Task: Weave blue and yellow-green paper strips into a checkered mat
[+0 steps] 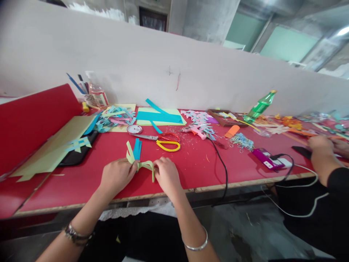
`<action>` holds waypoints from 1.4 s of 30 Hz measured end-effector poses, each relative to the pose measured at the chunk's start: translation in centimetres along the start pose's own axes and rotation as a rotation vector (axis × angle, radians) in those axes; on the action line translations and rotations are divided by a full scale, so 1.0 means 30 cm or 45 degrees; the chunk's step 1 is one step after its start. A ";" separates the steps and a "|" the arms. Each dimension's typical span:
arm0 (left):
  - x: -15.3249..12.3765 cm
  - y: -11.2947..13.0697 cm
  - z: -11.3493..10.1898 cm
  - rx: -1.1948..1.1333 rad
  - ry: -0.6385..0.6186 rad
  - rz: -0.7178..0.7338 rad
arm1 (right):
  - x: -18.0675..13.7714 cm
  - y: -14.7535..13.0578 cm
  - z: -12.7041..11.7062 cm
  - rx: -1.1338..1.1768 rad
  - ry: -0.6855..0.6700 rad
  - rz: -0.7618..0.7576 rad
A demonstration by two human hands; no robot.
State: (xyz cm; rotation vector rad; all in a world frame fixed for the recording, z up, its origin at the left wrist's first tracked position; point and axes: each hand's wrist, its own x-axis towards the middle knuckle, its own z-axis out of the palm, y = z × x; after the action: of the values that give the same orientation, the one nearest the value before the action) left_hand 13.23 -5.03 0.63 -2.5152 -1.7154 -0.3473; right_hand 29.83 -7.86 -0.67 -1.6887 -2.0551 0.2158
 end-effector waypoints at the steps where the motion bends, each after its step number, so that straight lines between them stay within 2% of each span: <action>1: 0.000 -0.001 -0.001 -0.002 -0.003 -0.006 | -0.006 0.000 0.004 0.011 0.035 -0.005; 4: -0.002 -0.004 0.000 -0.008 -0.004 -0.004 | -0.019 -0.003 0.012 0.046 0.084 -0.013; 9: -0.001 -0.007 0.007 -0.012 0.005 -0.006 | -0.012 -0.009 0.024 0.050 0.068 -0.037; 14: 0.000 -0.010 0.010 -0.003 0.031 -0.005 | -0.002 -0.015 0.040 -0.079 0.097 -0.062; 20: 0.001 -0.011 0.009 -0.005 0.001 -0.037 | 0.046 0.002 -0.014 -0.147 0.106 -0.122; 25: 0.008 -0.009 0.012 -0.015 -0.003 -0.026 | 0.171 0.022 -0.063 0.045 0.112 -0.402; 30: 0.008 -0.007 0.010 -0.052 0.016 -0.015 | 0.255 0.003 -0.092 0.152 -0.082 -0.647; 36: 0.009 -0.005 0.013 -0.047 0.020 -0.017 | 0.241 -0.037 -0.097 -0.077 -0.101 -0.536; 42: 0.010 -0.004 0.013 -0.034 0.037 -0.011 | 0.252 -0.035 -0.109 0.391 -0.171 -0.516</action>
State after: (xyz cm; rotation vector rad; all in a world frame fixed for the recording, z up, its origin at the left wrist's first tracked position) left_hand 13.28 -4.65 0.30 -2.5090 -1.7228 -0.4077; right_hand 29.35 -1.41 4.55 -1.0783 -2.2716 0.4906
